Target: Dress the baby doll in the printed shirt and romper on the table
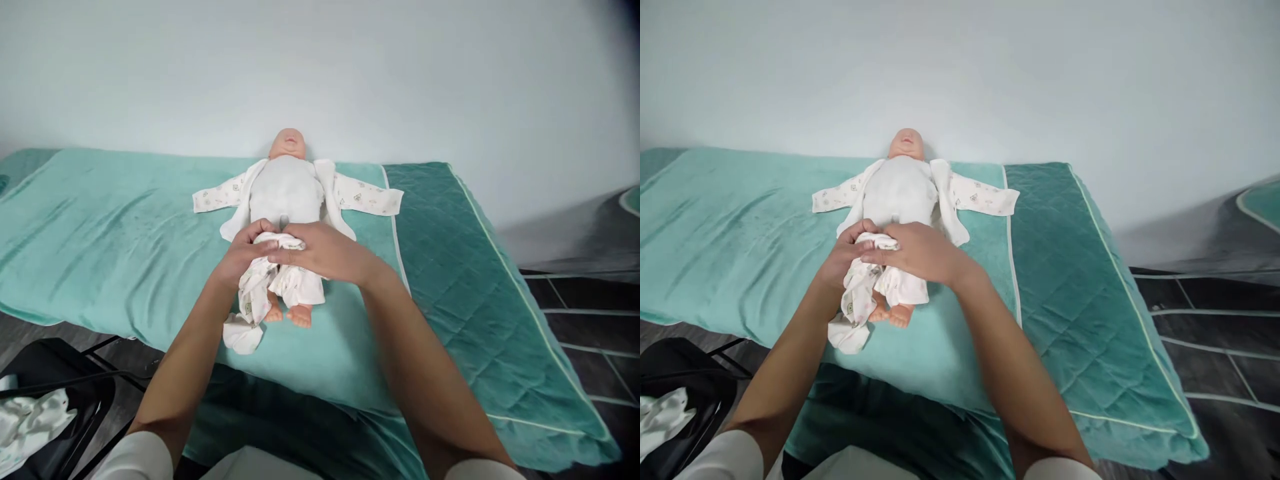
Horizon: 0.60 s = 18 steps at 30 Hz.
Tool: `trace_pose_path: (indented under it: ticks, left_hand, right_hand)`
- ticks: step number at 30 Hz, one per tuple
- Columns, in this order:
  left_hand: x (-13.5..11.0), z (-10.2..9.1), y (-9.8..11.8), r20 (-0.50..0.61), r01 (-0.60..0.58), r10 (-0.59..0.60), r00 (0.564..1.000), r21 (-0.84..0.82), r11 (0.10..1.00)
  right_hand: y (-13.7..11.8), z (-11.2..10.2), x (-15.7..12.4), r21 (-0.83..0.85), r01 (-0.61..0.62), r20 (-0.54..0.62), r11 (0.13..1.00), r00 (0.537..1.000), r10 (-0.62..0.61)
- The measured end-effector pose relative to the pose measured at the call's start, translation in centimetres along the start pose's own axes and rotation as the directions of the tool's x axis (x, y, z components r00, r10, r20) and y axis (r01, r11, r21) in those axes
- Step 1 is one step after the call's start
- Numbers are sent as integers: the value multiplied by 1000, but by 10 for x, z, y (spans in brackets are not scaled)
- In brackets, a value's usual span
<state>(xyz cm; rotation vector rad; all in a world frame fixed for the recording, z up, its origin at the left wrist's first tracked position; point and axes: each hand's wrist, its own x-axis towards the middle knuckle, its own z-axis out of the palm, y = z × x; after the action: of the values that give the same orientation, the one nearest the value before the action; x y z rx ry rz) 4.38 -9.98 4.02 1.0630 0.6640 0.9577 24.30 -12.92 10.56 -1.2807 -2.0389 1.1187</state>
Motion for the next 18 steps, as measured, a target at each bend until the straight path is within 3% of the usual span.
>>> trace_pose_path:
  ticks: [2, 4, 7, 9, 11, 14, 18]
  left_hand:
    - [8, 2, 0, -39, -54, 53, 998, -17, 998]
    - [12, -3, -1, -27, -52, 51, 998, -35, 998]
    - [8, -14, -3, 63, 18, -17, 998, -11, 1000]
    - [4, -20, -3, 125, 75, -78, 989, 35, 997]
    - [1, -21, -4, 147, 120, -128, 981, 62, 991]
    - [0, -15, -5, 61, 94, -95, 994, 26, 995]
    - [2, -7, -10, -133, -19, 17, 991, -16, 1000]
  right_hand:
    - [7, 2, 17, 152, -70, 69, 986, 996, 60]
    - [23, 10, 28, 389, -109, 51, 915, 994, 97]
    - [47, 23, 35, 710, -68, -107, 701, 973, 202]
    - [55, 27, 35, 824, 3, -172, 567, 954, 245]
    - [56, 30, 35, 868, 51, -196, 495, 949, 246]
    - [53, 33, 34, 846, 66, -217, 529, 949, 228]
    - [47, 30, 29, 613, 20, -159, 790, 982, 98]
